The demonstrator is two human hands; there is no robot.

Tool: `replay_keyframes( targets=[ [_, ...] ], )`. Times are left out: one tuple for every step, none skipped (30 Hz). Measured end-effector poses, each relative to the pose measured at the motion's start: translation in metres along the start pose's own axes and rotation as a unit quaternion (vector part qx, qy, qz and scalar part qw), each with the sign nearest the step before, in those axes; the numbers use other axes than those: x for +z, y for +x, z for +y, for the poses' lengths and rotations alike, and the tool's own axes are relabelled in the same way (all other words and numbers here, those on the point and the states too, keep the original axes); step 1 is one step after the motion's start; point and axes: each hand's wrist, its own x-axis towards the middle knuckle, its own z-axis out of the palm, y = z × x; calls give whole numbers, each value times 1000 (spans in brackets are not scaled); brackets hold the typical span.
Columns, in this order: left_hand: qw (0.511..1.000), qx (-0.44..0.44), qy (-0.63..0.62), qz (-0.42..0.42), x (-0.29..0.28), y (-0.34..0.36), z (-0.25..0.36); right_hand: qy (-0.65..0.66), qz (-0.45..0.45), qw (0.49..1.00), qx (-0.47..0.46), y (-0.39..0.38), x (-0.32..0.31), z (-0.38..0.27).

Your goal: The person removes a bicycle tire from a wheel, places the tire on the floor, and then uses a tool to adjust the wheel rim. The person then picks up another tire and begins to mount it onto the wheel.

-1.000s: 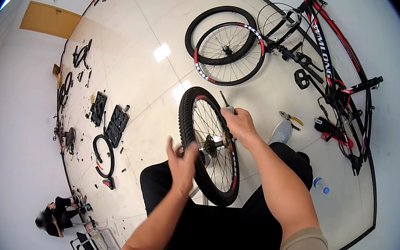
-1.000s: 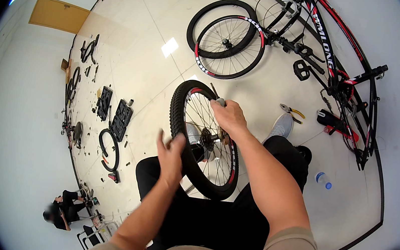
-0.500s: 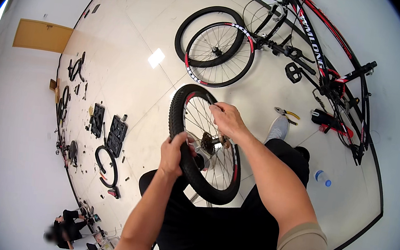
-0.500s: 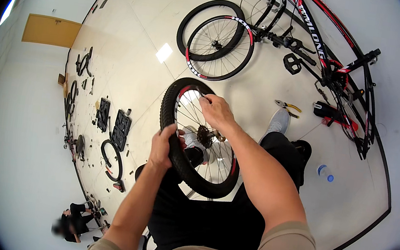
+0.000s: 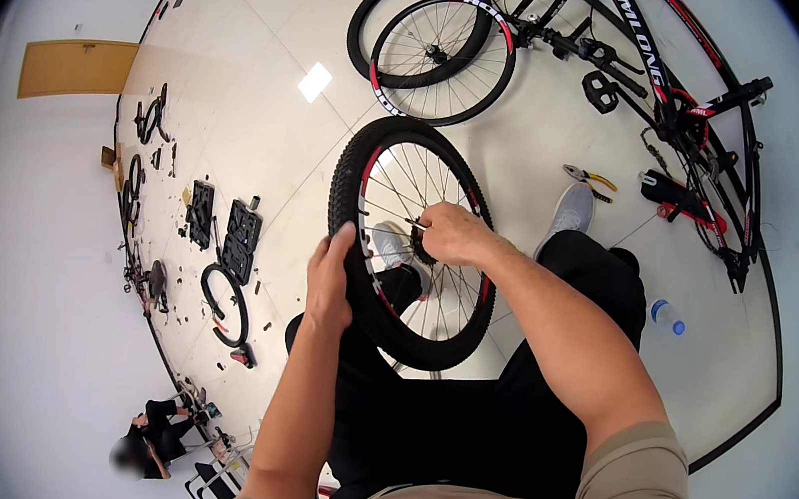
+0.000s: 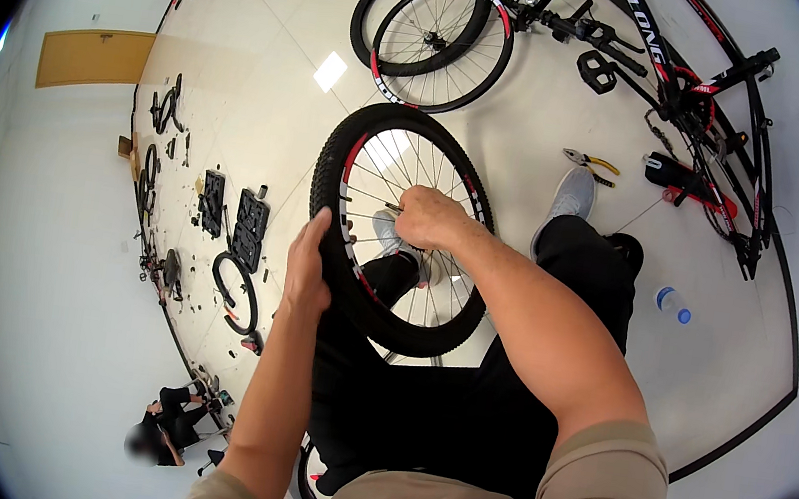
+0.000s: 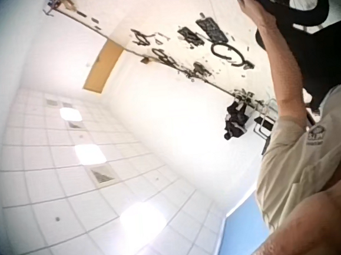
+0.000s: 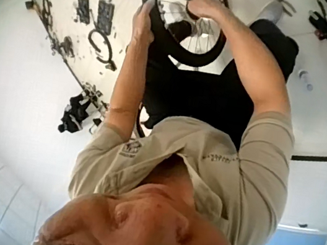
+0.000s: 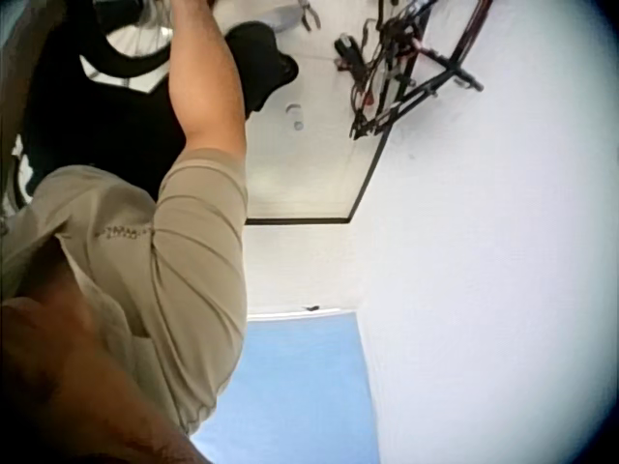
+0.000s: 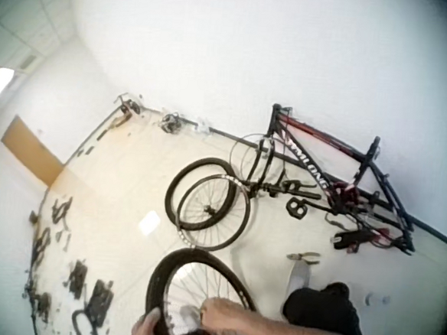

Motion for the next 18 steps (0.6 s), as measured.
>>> replay_keyframes(
  targets=[
    [999,9,28,25,-1,9,3,-13,-9,1000,-8,3,5,0],
    [997,17,58,49,0,17,7,-20,-3,1000,-15,5,9,2],
    [993,26,86,73,0,21,9,-27,3,999,-23,6,14,4],
    [994,24,83,64,0,19,10,-34,9,999,-31,7,19,5],
    [995,18,82,52,1,16,9,-46,22,998,-40,6,21,5],
    [996,13,80,42,1,14,8,-39,21,998,-46,7,22,4],
    [996,6,83,19,-2,12,6,-32,20,998,-51,8,22,4],
    [994,-14,109,-5,-5,9,5,-26,18,998,-57,6,19,3],
    [990,-33,134,-28,-8,8,6,-24,6,998,-51,5,15,0],
    [984,-53,160,-52,-8,7,7,-19,1,999,-49,7,13,-1],
    [980,-36,192,-39,-2,1,10,-14,-5,999,-49,7,13,-2],
    [982,3,186,-10,6,0,6,-9,-12,999,-48,7,13,-3],
    [983,41,180,18,15,1,2,-6,-10,999,-43,5,15,-4],
    [980,79,174,45,23,3,-2,-3,-7,999,-34,1,15,-4],
    [983,62,154,76,30,0,0,1,-5,1000,-26,-2,16,-5],
    [985,60,150,67,29,0,-2,2,-9,1000,-18,-4,17,-6],
    [985,60,148,58,26,1,-4,4,-13,1000,-11,-5,18,-9],
    [986,59,146,49,23,2,-6,7,-16,1000,-4,-6,19,-10]
  ],
)
